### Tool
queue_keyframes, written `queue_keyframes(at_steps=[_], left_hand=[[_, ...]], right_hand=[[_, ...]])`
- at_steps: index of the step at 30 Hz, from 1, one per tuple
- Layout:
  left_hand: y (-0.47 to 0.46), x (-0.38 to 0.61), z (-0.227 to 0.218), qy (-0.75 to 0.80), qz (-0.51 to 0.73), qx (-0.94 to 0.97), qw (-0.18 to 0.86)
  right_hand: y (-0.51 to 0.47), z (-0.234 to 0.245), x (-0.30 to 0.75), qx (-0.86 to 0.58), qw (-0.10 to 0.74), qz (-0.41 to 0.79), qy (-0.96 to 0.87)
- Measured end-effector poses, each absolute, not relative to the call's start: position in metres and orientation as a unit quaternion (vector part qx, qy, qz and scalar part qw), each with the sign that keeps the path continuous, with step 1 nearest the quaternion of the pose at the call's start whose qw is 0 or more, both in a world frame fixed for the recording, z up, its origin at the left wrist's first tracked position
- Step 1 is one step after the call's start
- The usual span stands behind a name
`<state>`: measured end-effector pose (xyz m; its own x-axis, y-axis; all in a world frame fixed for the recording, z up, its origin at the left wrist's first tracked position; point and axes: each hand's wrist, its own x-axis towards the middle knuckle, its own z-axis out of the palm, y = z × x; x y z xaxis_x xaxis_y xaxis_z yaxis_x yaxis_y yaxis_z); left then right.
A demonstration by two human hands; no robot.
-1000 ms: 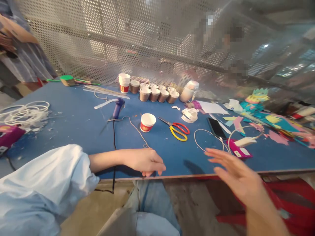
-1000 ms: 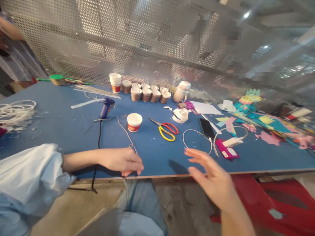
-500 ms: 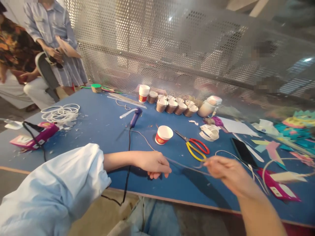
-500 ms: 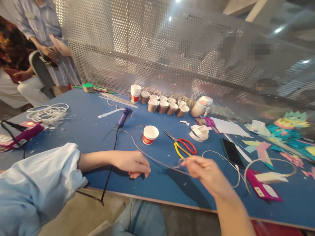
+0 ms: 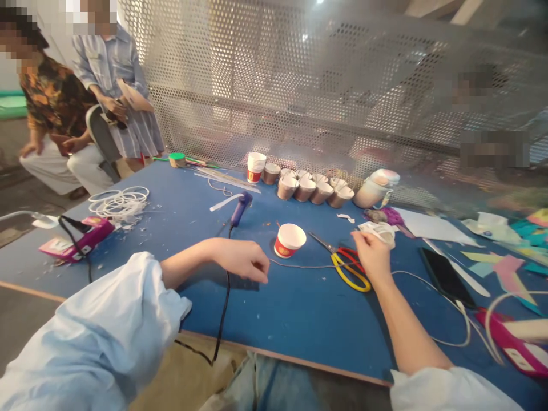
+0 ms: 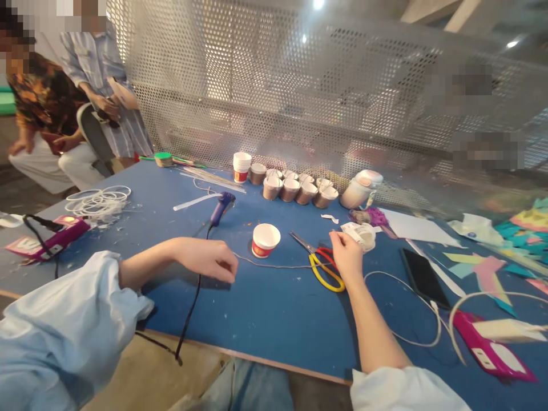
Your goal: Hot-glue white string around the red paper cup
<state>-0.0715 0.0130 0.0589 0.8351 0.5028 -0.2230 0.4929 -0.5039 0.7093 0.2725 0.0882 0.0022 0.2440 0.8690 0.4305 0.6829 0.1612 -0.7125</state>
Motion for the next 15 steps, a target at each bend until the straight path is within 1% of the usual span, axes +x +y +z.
queue_keyframes(at_steps=[2, 5, 7, 9, 12, 15], left_hand=[[0.021, -0.081, 0.06, 0.336, 0.01, 0.839, 0.428], [0.025, -0.084, 0.056, 0.365, 0.019, 0.814, 0.451], [0.023, -0.081, 0.052, 0.354, 0.029, 0.822, 0.445], [0.018, -0.075, 0.051, 0.338, 0.051, 0.842, 0.417], [0.007, -0.064, 0.052, 0.344, 0.137, 0.865, 0.338], [-0.006, -0.049, 0.056, 0.372, 0.278, 0.84, 0.282]], right_hand=[[0.088, -0.007, 0.271, -0.64, 0.44, 0.106, -0.62], [0.087, -0.005, 0.268, -0.637, 0.441, 0.126, -0.619], [0.085, 0.001, 0.267, -0.631, 0.452, 0.145, -0.613], [0.083, 0.006, 0.264, -0.619, 0.471, 0.168, -0.605], [0.076, 0.011, 0.256, -0.591, 0.495, 0.206, -0.603], [0.066, 0.014, 0.24, -0.563, 0.515, 0.261, -0.592]])
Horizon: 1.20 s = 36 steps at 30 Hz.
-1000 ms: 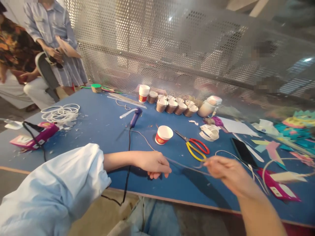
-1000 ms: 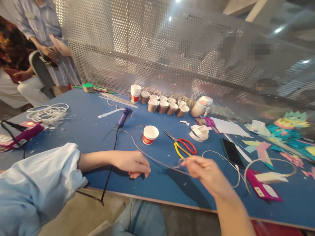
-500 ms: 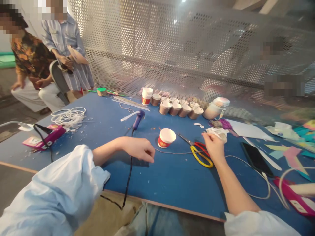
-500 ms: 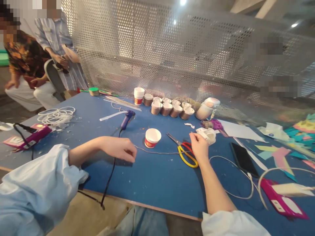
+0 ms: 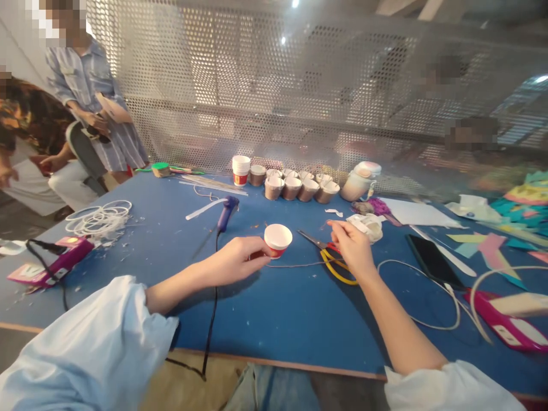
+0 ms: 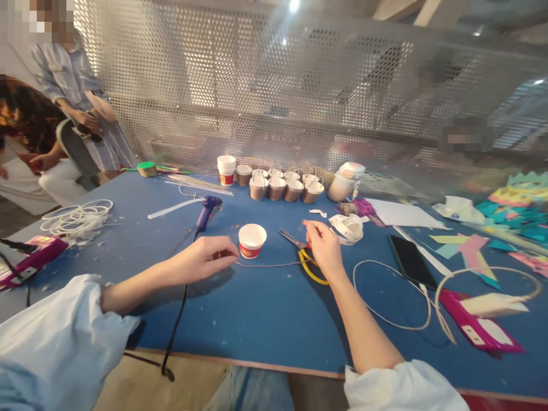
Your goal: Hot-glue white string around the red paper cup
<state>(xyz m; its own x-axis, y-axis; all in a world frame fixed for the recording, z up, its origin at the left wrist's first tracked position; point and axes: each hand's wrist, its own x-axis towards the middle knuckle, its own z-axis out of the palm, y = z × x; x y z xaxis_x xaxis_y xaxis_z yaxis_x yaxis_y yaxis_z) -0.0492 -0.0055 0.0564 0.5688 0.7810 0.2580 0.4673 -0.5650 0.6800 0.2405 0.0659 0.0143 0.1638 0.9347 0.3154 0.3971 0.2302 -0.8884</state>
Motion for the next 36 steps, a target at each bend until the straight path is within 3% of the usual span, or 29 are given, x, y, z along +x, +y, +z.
queue_keyframes(at_steps=[5, 10, 20, 32, 36], left_hand=[[-0.019, -0.027, 0.054, 0.36, 0.443, 0.77, 0.286], [-0.027, -0.021, 0.037, 0.374, 0.501, 0.687, 0.369], [-0.033, -0.006, 0.017, 0.413, 0.337, 0.553, 0.641], [-0.027, -0.002, 0.019, 0.433, 0.345, 0.556, 0.62], [-0.029, -0.008, 0.022, 0.43, 0.316, 0.588, 0.608]], right_hand=[[0.042, 0.022, 0.214, -0.46, 0.543, 0.394, -0.582], [0.014, 0.034, 0.206, -0.385, 0.496, 0.475, -0.616], [-0.001, 0.037, 0.199, -0.346, 0.448, 0.532, -0.629], [0.001, 0.034, 0.197, -0.356, 0.428, 0.528, -0.642], [0.008, 0.029, 0.199, -0.374, 0.464, 0.5, -0.629]])
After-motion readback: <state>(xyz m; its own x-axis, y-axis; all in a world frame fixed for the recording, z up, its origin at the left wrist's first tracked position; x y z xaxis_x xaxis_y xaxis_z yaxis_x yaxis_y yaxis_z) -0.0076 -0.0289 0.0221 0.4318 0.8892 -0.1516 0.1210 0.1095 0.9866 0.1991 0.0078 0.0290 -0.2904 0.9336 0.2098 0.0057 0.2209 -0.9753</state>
